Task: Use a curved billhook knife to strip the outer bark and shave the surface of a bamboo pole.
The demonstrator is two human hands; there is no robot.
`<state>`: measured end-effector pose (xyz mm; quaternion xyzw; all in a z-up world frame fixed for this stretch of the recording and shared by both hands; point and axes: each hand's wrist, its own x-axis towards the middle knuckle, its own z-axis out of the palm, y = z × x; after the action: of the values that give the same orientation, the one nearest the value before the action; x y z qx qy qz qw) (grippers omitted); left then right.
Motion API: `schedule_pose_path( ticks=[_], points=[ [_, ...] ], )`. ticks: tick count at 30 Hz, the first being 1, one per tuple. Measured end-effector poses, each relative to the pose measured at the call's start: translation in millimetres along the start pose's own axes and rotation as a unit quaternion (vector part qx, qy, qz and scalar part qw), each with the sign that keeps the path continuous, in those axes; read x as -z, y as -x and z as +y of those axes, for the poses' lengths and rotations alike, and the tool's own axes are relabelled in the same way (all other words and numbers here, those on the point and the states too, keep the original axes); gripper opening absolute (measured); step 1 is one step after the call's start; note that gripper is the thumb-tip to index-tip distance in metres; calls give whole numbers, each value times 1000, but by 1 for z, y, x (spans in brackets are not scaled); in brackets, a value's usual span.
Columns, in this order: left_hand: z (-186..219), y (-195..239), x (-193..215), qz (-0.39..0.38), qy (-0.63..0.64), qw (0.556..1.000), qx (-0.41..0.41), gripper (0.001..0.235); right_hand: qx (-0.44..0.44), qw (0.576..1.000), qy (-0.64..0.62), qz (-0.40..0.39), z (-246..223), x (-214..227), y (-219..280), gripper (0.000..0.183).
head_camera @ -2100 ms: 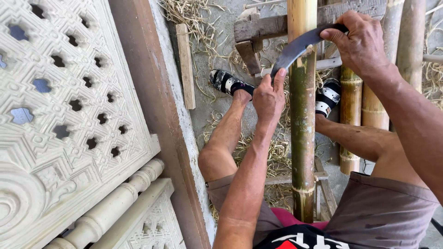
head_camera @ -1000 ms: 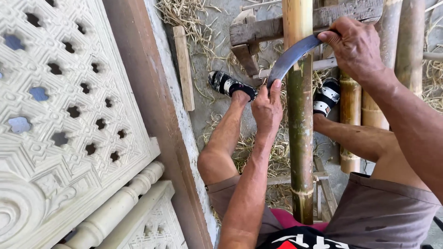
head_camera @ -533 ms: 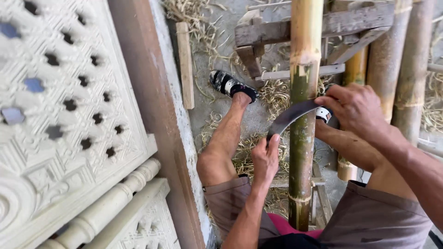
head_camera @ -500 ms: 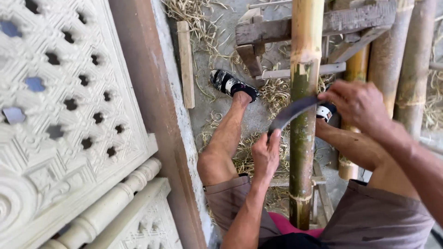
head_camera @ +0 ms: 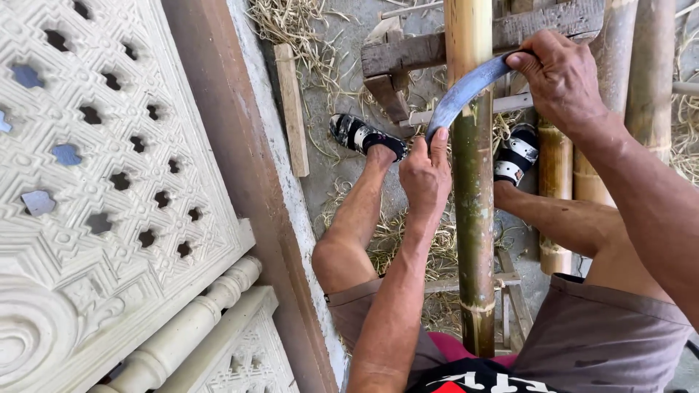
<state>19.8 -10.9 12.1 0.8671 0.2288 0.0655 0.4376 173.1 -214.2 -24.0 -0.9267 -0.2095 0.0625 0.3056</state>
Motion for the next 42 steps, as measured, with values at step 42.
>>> schedule_pose_path(
  ticks=[42],
  points=[
    [-54, 95, 36, -103, 88, 988, 69, 56, 20, 996, 25, -86, -41, 15, 96, 35]
  ],
)
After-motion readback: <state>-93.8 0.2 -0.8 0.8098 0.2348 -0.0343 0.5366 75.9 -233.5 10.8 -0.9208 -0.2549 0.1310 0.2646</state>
